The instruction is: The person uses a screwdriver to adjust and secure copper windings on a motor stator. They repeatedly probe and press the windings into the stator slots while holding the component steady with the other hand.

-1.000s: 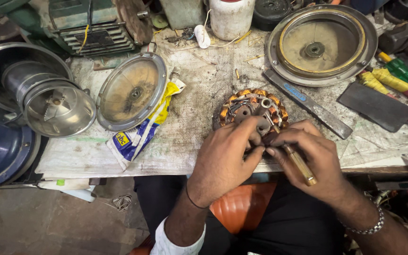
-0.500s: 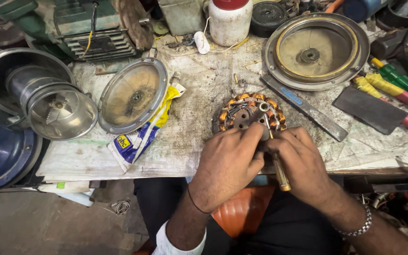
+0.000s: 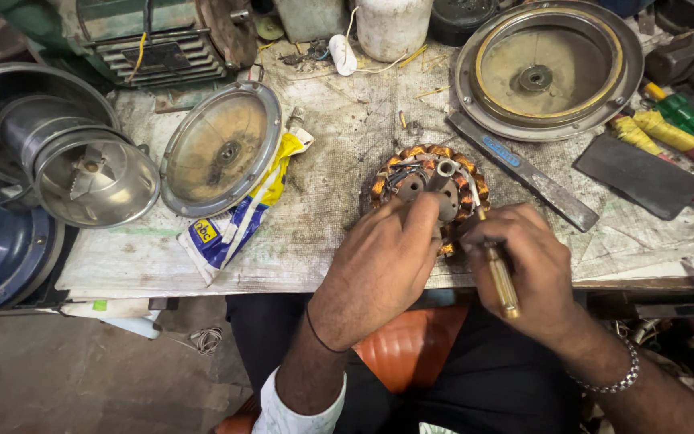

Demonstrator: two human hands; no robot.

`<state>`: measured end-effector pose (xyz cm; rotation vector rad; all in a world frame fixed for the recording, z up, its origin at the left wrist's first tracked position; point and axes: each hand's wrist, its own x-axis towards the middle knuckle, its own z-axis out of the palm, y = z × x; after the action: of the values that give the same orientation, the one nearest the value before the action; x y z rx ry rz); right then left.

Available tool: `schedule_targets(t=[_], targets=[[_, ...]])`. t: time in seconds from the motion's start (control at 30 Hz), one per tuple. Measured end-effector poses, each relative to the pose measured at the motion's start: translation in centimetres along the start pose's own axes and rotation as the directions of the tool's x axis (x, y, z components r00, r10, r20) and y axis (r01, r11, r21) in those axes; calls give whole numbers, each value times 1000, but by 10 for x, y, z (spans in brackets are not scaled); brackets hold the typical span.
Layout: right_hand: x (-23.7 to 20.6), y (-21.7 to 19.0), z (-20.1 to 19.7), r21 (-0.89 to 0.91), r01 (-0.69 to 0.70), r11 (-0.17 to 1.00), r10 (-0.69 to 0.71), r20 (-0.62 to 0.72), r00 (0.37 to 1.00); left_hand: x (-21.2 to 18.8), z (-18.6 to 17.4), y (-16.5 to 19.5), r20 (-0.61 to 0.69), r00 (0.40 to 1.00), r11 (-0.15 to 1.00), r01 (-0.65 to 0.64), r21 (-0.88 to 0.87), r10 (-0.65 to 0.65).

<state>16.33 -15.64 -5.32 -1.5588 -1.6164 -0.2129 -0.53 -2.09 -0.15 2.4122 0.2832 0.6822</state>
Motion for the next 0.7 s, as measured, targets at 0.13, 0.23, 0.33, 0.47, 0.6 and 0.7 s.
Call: schedule_targets(t=[0.13, 0.23, 0.33, 0.47, 0.6, 0.7], targets=[[3, -2, -1, 27, 38, 999, -39, 27, 999, 1, 0, -2, 33, 999, 999, 8, -42, -7], [2, -7, -3, 25, 2, 1000, -4, 48, 999, 1, 0, -4, 37, 999, 997, -7, -77, 10], [4, -9, -3, 31, 0, 1000, -2, 71, 997, 1, -3, -6, 57, 998, 993, 24, -113, -18], [5, -8, -3, 25, 40, 999, -42, 91, 995, -2, -16, -10, 99, 993, 981, 74, -179, -57], [5, -7, -2, 43, 38, 998, -41, 76, 996, 1, -20, -12, 86, 996, 990, -22, -138, 34], [4, -8, -3, 14, 0, 1000, -1, 68, 998, 1, -18, -9, 102, 995, 991, 28, -128, -15]])
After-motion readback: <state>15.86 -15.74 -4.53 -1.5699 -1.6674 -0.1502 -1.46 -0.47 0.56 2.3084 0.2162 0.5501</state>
